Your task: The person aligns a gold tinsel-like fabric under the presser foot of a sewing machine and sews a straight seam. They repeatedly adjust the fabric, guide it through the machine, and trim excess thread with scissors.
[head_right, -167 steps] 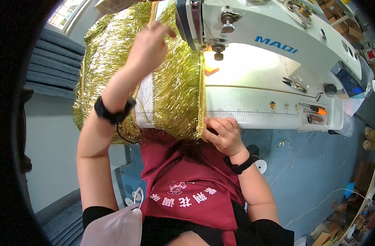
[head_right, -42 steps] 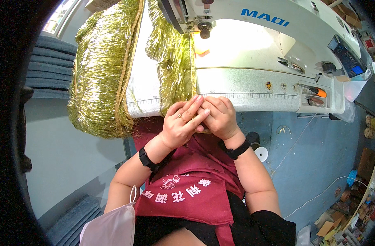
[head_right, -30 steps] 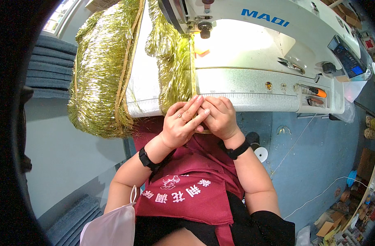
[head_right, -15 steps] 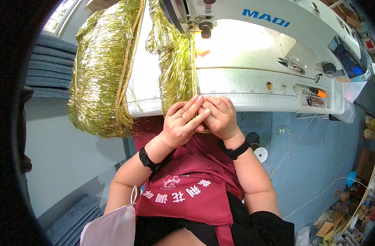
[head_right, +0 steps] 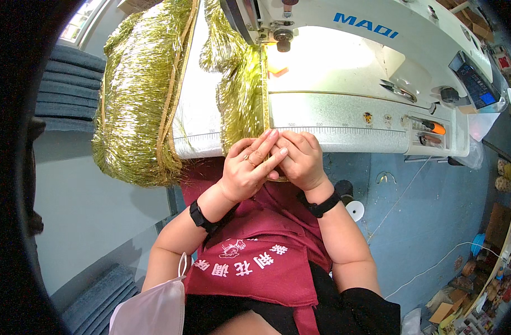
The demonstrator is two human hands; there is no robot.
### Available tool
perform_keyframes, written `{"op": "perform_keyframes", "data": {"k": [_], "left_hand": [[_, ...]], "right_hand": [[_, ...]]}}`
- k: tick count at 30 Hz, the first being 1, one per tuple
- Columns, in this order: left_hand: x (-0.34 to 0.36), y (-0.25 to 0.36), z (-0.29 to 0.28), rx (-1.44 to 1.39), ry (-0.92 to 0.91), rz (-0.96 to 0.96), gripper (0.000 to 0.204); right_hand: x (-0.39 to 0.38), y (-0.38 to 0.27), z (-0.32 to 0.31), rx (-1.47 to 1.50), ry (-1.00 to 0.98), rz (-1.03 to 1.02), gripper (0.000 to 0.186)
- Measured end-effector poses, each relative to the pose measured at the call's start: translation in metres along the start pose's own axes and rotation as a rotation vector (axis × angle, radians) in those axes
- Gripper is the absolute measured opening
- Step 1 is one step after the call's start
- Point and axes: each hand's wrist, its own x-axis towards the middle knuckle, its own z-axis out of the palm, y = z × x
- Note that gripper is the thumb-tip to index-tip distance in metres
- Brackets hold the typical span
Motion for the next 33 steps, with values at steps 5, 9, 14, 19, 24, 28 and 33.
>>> {"op": "perform_keyframes", "data": {"k": [5,9,14,19,24,28,33], "left_hand": [[-0.001,0.000,0.001,0.000,0.003,-0.003,0.042],[-0.001,0.000,0.001,0.001,0.000,-0.002,0.042],[-0.001,-0.001,0.001,-0.002,-0.004,-0.005,0.042],[-0.003,-0.002,0.001,0.011,-0.015,-0.013,0.042],[0.001,-0.004,0.000,-0.018,-0.003,-0.018,0.045],[0.010,-0.005,-0.011,-0.053,-0.054,-0.029,0.048],[0.048,-0.044,-0.040,-0.658,-0.254,-0.368,0.055]], "right_hand": [[0.001,-0.001,0.000,0.009,0.009,0.011,0.023],[0.001,-0.001,0.000,0.001,0.012,0.011,0.023],[0.000,-0.002,0.001,0.002,0.013,0.024,0.022],[0.003,-0.004,0.000,-0.011,-0.003,0.047,0.022],[0.009,-0.005,-0.003,-0.023,-0.036,0.065,0.023],[0.013,-0.001,-0.005,-0.018,-0.054,0.057,0.024],[0.019,0.002,-0.007,0.021,-0.086,0.054,0.025]]}}
